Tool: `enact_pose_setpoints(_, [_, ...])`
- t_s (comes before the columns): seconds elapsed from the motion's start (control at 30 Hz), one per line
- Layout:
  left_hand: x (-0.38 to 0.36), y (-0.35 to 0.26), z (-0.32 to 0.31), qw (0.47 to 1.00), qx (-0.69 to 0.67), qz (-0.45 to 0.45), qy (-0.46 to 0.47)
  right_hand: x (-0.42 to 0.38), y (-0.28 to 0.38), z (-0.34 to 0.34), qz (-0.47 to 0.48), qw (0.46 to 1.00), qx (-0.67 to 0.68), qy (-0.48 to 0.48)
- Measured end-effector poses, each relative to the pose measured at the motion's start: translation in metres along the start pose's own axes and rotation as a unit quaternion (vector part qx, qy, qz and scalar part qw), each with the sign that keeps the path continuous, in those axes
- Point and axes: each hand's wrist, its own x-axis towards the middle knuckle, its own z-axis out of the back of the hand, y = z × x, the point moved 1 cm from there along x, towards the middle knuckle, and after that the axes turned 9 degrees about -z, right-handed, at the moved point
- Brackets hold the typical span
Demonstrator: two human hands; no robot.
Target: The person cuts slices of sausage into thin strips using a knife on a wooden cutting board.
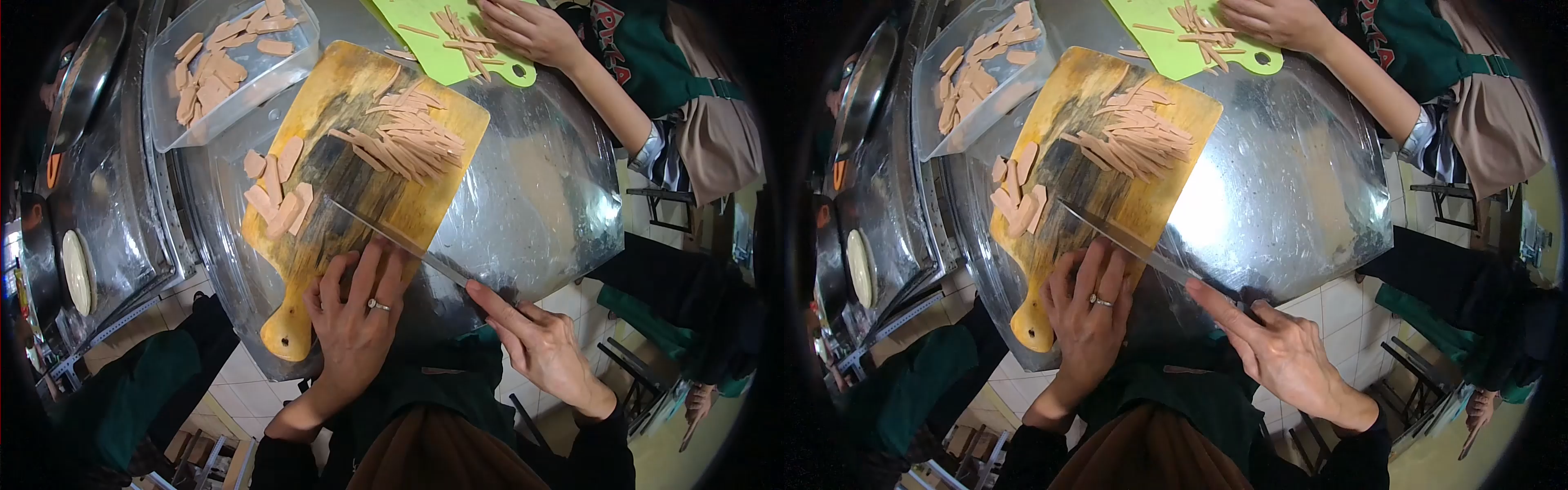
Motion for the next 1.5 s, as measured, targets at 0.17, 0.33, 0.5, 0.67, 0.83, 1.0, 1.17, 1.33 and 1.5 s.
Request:
enact_pose_setpoints(0.17, [0.000, 0.001, -0.001, 1.000, 0.002, -0.006, 0.002, -0.001, 0.000, 0.005, -0.005, 0.999, 0.008, 0.043])
enact_pose_setpoints(0.33, [-0.001, 0.004, -0.004, 1.000, 0.016, -0.018, -0.002, 0.001, 0.004, 0.016, -0.045, 0.992, 0.059, 0.106])
enact_pose_setpoints(0.5, [-0.005, 0.007, -0.004, 1.000, 0.000, -0.023, 0.006, 0.001, 0.007, 0.021, -0.049, 0.990, 0.036, 0.127])
enact_pose_setpoints(0.67, [-0.008, 0.009, -0.007, 0.999, -0.005, -0.034, -0.004, -0.002, 0.011, 0.022, -0.049, 0.992, 0.033, 0.113])
enact_pose_setpoints(0.83, [-0.010, 0.009, -0.008, 0.999, -0.004, -0.032, -0.009, -0.005, 0.012, 0.019, -0.050, 0.992, 0.030, 0.111])
enact_pose_setpoints(1.0, [-0.007, 0.008, -0.007, 1.000, 0.015, -0.018, -0.004, 0.012, 0.006, -0.003, -0.016, 0.996, 0.039, 0.074])
enact_pose_setpoints(1.17, [-0.002, 0.007, -0.008, 0.999, 0.038, -0.008, -0.014, 0.056, 0.015, -0.003, 0.016, 0.996, 0.079, 0.037])
enact_pose_setpoints(1.33, [-0.003, 0.007, -0.011, 0.999, 0.036, -0.011, -0.028, 0.070, 0.013, 0.001, 0.029, 0.992, 0.119, 0.016])
enact_pose_setpoints(1.5, [-0.007, 0.010, -0.014, 0.999, 0.022, -0.022, -0.044, 0.046, 0.015, 0.009, 0.043, 0.992, 0.117, 0.014])
